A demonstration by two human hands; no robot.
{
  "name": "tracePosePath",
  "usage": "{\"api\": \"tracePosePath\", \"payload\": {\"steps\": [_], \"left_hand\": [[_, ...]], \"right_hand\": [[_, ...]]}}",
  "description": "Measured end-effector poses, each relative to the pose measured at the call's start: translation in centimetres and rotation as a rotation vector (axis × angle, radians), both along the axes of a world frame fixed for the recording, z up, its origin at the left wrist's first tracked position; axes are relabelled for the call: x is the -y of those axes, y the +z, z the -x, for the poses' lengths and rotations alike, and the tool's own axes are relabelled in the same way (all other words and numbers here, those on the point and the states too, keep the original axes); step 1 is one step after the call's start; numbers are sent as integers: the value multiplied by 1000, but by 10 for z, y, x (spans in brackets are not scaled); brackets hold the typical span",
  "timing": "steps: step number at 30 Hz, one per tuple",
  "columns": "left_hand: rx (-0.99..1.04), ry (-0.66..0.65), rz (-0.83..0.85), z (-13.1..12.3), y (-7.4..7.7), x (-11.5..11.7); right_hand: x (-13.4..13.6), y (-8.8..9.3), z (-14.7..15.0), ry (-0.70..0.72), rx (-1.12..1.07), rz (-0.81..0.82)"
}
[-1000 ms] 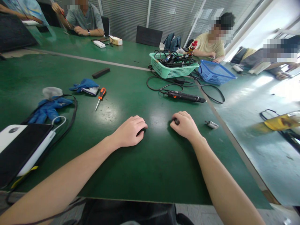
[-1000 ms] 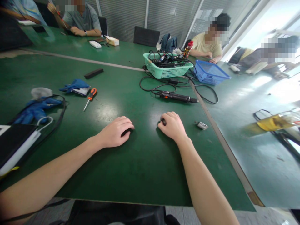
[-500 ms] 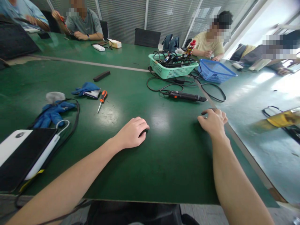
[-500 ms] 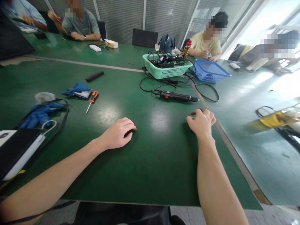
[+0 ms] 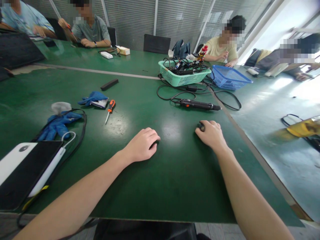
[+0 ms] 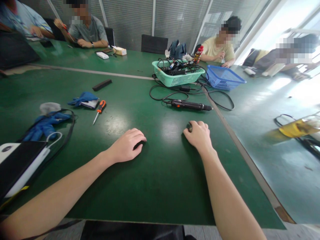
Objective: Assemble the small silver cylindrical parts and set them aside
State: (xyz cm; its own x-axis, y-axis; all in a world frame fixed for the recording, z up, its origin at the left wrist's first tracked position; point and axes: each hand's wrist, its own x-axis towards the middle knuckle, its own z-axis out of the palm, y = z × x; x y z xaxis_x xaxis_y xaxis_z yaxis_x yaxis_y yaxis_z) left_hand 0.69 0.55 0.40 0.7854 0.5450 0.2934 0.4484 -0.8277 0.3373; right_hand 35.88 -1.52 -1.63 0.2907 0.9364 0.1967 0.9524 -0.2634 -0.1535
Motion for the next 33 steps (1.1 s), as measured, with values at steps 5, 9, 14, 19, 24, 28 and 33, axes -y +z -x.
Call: {"api": "tracePosePath", "payload": {"steps": [5,9,14,19,24,28,33], "left_hand": [[5,14,-20,0,-3,0],[35,40,-32,-1,-4,0],[47,40,-34,-1,-2,1],[61,55,-23,-2,0,2],[71,54,-13,-3,1,2],[83,44,-37,-3,3,3],[26,4,-98,-6,2,5]], "right_hand": [[10,6,89,404,-76,-80],[22,11,136,597,-164,-113],[32,15,149,762,-345,-131],[35,20,139,819,-431,-87],[35,21,132,805,-476,-90],[34,19,131,821,-467,-99],[33,23,129,832,-504,-55]]}}
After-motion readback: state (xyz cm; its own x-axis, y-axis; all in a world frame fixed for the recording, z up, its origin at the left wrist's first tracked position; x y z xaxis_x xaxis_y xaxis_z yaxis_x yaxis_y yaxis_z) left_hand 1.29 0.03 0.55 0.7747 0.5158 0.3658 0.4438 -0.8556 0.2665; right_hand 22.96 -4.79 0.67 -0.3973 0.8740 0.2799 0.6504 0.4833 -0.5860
